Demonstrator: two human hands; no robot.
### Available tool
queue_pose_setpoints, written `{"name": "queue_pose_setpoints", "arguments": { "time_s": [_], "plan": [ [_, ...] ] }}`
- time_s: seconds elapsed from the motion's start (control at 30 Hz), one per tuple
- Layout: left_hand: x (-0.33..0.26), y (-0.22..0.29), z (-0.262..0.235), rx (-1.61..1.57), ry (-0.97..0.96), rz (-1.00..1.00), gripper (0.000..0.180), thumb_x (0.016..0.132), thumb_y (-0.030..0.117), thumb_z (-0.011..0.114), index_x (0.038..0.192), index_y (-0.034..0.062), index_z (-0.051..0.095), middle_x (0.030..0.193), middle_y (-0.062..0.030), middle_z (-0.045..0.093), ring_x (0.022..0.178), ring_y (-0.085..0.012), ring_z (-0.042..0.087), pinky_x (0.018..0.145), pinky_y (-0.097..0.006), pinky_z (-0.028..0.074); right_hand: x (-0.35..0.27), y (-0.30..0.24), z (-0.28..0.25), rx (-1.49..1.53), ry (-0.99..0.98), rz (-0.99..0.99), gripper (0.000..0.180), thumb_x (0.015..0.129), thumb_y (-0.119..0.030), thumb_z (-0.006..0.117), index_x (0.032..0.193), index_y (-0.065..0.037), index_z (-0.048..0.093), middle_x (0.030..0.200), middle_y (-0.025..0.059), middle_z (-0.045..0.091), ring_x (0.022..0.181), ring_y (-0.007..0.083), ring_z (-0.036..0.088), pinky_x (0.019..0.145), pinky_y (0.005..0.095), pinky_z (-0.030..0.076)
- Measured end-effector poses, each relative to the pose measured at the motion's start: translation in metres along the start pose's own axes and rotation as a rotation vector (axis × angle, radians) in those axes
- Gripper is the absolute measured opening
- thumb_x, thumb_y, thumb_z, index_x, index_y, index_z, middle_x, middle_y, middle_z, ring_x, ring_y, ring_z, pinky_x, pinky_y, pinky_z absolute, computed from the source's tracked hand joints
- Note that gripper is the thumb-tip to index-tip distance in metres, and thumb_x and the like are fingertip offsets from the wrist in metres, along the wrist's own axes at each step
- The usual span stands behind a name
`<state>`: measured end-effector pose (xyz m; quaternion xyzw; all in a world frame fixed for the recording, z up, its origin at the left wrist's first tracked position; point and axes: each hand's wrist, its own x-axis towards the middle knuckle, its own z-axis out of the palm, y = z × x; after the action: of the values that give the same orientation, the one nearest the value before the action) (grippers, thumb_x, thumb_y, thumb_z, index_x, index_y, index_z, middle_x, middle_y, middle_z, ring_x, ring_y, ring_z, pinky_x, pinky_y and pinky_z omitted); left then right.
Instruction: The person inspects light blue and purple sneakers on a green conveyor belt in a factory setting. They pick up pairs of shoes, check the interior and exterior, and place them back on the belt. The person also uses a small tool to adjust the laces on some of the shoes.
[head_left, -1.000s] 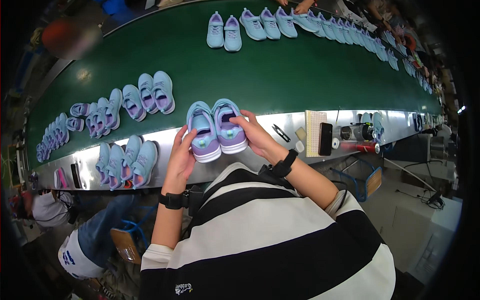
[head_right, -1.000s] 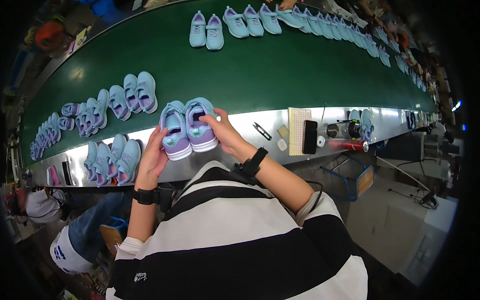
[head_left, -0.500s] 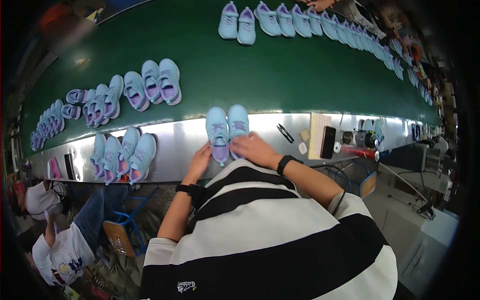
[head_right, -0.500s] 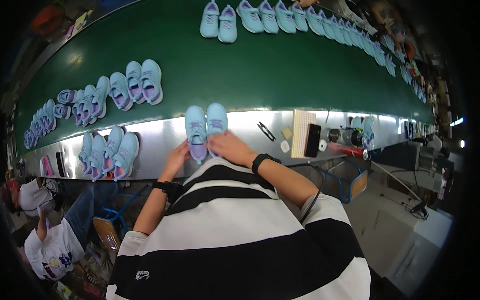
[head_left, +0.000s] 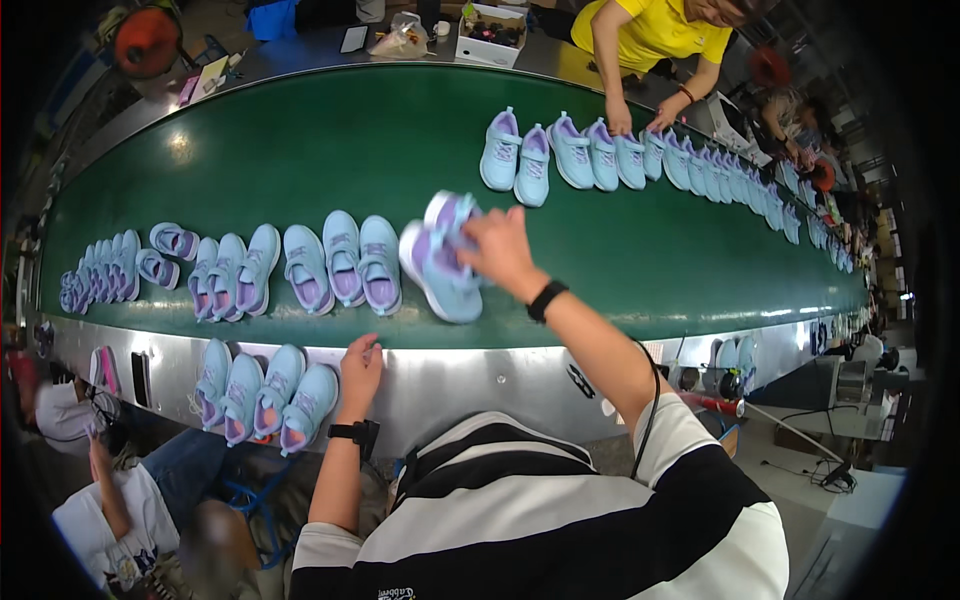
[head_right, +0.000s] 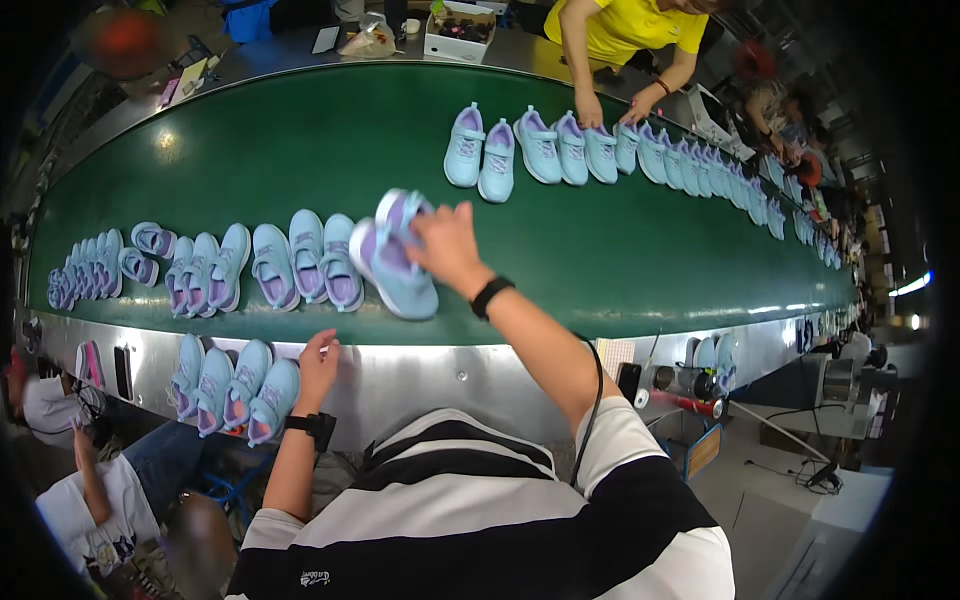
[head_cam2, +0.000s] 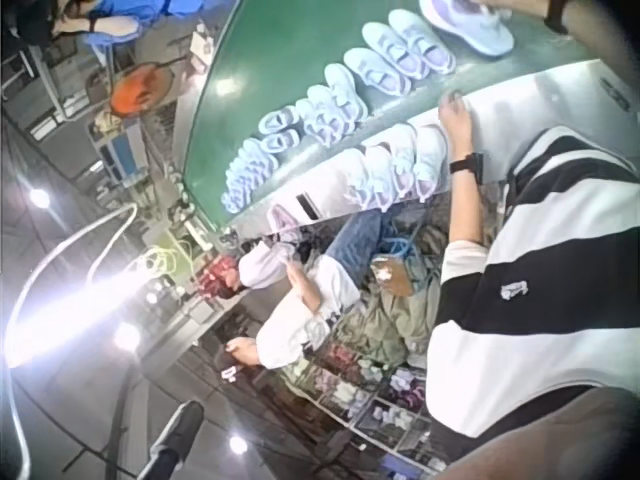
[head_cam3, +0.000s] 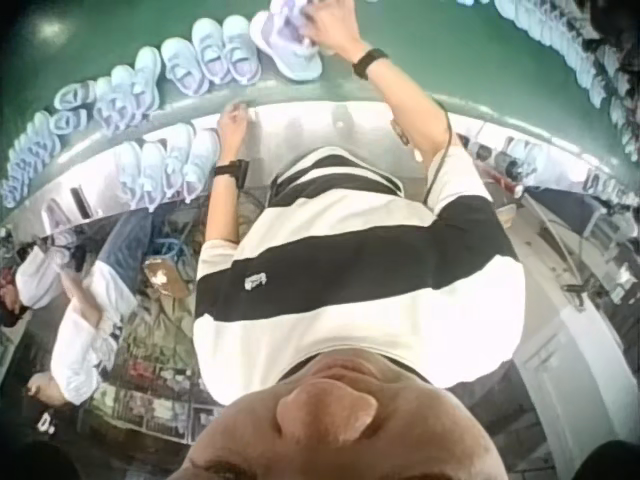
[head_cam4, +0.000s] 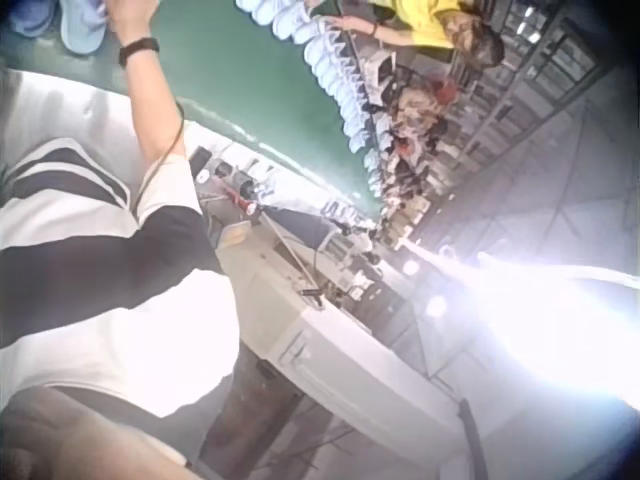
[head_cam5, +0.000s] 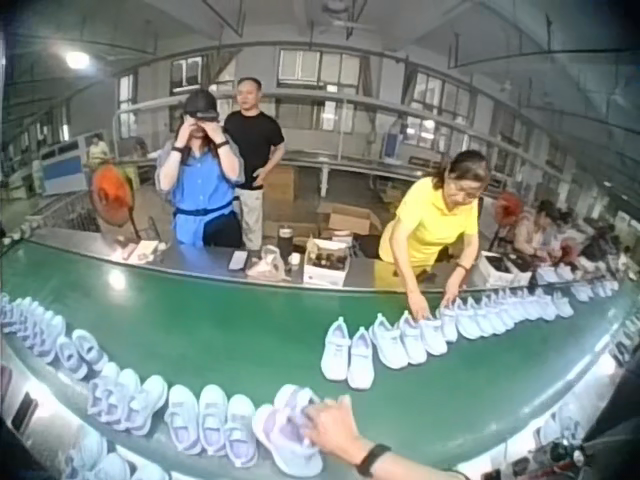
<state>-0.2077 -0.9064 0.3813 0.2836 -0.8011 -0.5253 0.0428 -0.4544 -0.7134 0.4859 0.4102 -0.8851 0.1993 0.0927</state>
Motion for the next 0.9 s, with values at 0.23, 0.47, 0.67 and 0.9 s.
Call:
{"name": "queue_pose_setpoints", "arguments": {
  "time_s": [0.23, 0.47, 0.67, 0.9],
  "plan": [
    [0.092, 0.005, 0.007, 0.625, 0.287, 0.277, 0.031, 0.076, 0.024, 0.067, 0.093, -0.0019, 0.06, 0.094, -0.017, 0.058, 0.09, -0.0356, 0.054, 0.08, -0.045, 0.041, 0.142, 0.045, -0.063, 0.382, 0.515, 0.224, 0.036, 0.073, -0.04, 0.072, 0.089, -0.009, 0.066, 0.071, -0.0009, 0.061, 0.063, 0.0163, 0.056, 0.069, 0.0318, 0.033],
    [0.143, 0.008, 0.025, 0.88, 0.034, 0.052, 0.038, 0.062, 0.032, 0.074, 0.083, 0.0017, 0.064, 0.086, -0.0185, 0.062, 0.09, -0.036, 0.055, 0.081, -0.045, 0.04, -0.023, 0.019, 0.003, 0.648, -0.043, 0.356, 0.025, 0.083, -0.027, 0.065, 0.089, -0.003, 0.06, 0.069, 0.0075, 0.055, 0.057, 0.0174, 0.049, 0.054, 0.0311, 0.042],
    [0.05, 0.038, 0.037, 0.735, 0.079, 0.278, 0.034, 0.069, 0.031, 0.069, 0.08, 0.0, 0.064, 0.074, -0.0195, 0.062, 0.077, -0.0365, 0.059, 0.071, -0.045, 0.044, -0.219, -0.032, 0.019, 0.787, -0.595, 0.504, 0.045, 0.083, -0.034, 0.065, 0.116, -0.006, 0.056, 0.086, 0.0085, 0.058, 0.072, 0.0195, 0.057, 0.069, 0.0314, 0.049],
    [-0.123, 0.021, 0.046, 0.15, -0.349, 0.145, 0.037, 0.075, 0.029, 0.072, 0.094, -0.0001, 0.06, 0.081, -0.017, 0.06, 0.079, -0.0313, 0.058, 0.073, -0.042, 0.047, -0.317, -0.06, 0.04, 0.926, -0.448, 0.748, 0.082, 0.075, -0.033, 0.073, 0.136, 0.002, 0.031, 0.114, 0.0186, 0.048, 0.098, 0.0257, 0.053, 0.083, 0.0359, 0.046]
  ]
}}
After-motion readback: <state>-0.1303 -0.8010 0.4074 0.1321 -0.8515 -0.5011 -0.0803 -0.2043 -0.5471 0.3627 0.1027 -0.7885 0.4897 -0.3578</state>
